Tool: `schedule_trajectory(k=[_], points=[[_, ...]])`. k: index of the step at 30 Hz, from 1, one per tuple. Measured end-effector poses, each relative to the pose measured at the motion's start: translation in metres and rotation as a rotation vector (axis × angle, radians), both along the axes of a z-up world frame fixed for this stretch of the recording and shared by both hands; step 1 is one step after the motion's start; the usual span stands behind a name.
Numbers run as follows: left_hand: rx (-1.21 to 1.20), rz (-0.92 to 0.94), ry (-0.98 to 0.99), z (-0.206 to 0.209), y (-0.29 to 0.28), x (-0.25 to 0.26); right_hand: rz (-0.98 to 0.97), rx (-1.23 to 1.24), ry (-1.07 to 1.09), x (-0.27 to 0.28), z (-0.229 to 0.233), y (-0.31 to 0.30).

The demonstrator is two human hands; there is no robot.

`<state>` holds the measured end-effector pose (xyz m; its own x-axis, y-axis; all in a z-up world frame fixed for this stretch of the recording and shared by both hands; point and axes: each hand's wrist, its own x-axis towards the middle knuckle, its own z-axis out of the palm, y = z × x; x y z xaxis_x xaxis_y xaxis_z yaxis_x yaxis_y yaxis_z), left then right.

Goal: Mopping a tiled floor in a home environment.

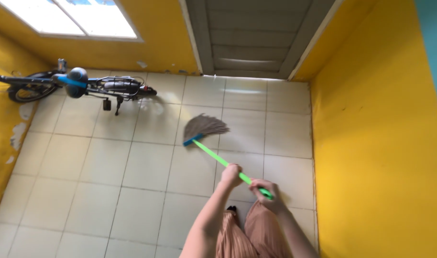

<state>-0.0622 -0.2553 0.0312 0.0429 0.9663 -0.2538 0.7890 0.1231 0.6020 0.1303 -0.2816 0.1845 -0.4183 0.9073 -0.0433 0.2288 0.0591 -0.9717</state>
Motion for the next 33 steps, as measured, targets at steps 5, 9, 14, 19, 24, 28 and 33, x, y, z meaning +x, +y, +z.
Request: schedule_trajectory(k=[5,9,14,19,24,28,33], points=[[0.213,0.152,-0.053,-0.045,-0.067,-0.046,0.243,0.019,-0.034,-0.043,0.022,-0.033],[0.231,0.282,-0.184,-0.013,-0.091,-0.030,0.303,-0.033,-0.060,-0.035,0.041,-0.056],[0.338,0.325,-0.273,0.007,-0.085,0.041,0.183,-0.020,-0.125,0.018,0.054,-0.072],[0.311,0.203,-0.346,0.022,-0.078,0.144,-0.041,0.114,-0.107,0.105,0.073,-0.095],[0.334,0.018,-0.461,0.035,-0.107,0.267,-0.306,0.059,-0.145,0.208,0.084,-0.155],[0.299,-0.265,-0.530,0.053,-0.145,0.350,-0.591,0.007,-0.318,0.271,0.085,-0.221],[0.078,-0.534,-0.538,0.055,-0.188,0.420,-0.720,0.108,-0.375,0.309,0.094,-0.284]])
